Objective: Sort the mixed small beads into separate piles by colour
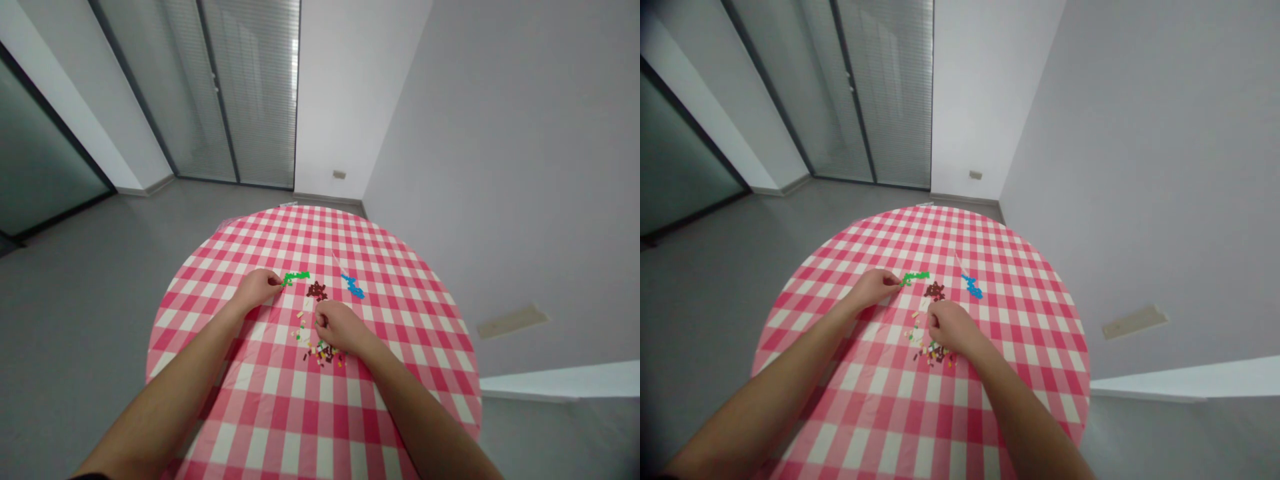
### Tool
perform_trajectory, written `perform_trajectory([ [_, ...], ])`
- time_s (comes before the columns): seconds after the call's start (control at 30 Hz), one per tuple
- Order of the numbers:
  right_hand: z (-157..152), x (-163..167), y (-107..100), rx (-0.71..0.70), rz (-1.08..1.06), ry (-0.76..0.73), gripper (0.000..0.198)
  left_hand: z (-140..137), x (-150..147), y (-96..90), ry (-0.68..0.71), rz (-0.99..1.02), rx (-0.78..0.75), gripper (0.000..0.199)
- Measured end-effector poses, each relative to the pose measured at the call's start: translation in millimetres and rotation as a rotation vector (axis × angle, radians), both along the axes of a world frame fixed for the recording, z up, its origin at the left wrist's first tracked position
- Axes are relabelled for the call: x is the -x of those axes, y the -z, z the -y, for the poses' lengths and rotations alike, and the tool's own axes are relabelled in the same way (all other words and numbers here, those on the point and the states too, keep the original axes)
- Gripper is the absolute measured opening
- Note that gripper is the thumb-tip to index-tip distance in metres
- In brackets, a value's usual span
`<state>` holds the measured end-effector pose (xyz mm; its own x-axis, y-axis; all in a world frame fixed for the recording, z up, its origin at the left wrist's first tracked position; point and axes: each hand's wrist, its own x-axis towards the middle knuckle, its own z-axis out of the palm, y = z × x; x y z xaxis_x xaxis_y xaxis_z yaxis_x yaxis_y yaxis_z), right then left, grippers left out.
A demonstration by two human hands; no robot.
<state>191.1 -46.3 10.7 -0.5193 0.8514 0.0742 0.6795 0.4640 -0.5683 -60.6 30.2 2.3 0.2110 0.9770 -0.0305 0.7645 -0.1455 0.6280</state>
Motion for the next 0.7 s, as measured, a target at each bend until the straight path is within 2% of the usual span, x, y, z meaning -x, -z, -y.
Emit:
perform_trajectory([
  [0.13,-1,0,1,0.003,-0.143,0.092,0.023,0,-1,-3.6,0.024,0.012,-0.067,0.017],
  [0.23,-4,-1,3,0.076,-0.405,0.182,0.023,8,-10,-13.2,0.1,0.062,-0.161,0.013],
  [0.33,-8,-2,6,0.214,-0.69,0.236,0.03,23,-26,-24.3,0.34,0.184,-0.219,0.01],
  [0.4,-11,-3,9,0.289,-0.802,0.262,0.037,34,-37,-29.3,0.471,0.213,-0.256,0.01],
  [0.5,-14,-4,11,0.365,-0.863,0.267,0.04,43,-48,-32.1,0.554,0.228,-0.311,0.012],
  [0.7,-11,-2,9,0.436,-0.89,0.262,0.044,45,-50,-32.0,0.546,0.238,-0.298,0.015],
])
